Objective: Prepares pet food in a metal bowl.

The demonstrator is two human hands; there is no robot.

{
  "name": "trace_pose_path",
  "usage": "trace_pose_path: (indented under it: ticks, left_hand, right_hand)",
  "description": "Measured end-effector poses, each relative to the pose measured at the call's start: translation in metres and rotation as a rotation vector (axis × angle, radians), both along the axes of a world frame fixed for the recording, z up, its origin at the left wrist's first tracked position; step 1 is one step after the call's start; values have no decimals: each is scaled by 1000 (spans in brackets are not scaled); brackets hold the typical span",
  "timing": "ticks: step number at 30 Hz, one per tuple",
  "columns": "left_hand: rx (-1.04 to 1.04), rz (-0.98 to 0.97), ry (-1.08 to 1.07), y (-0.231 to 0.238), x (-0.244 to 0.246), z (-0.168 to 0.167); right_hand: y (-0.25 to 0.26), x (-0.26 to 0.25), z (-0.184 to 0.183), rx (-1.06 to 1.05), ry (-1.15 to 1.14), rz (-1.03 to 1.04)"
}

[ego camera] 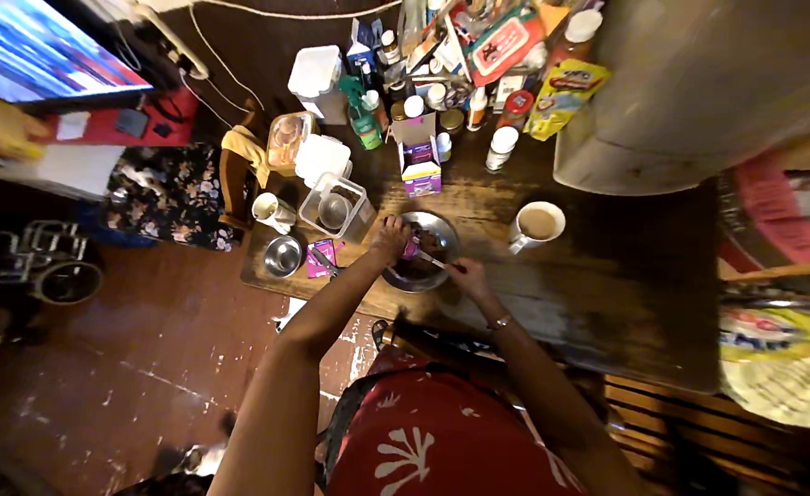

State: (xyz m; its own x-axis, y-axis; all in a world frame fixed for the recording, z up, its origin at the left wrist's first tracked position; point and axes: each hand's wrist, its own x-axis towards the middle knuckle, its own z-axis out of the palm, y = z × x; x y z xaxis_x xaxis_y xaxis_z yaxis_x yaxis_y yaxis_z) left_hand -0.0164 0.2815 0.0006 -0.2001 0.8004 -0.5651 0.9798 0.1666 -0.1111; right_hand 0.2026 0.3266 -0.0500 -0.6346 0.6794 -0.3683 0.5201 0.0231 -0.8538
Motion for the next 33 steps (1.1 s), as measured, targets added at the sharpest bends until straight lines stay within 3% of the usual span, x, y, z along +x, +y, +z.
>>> trace_pose_path:
  ticks: [9,16,23,28,33]
  left_hand:
    - [-113,-27,139,17,13,23]
    - [-173,57,121,22,21,39]
    - [-29,188,-23,-7,14,40]
    - [-36,198,29,-26,15,35]
    - [31,253,-15,-36,12,38]
  right_hand:
    - [-12,18,0,-30,-58,-52]
    - [-18,29,3,114,-197,33]
    - [-33,20,-19,336,-333,197]
    - [-39,20,9,376,-327,109]
    - [-50,23,-20,392,-342,201]
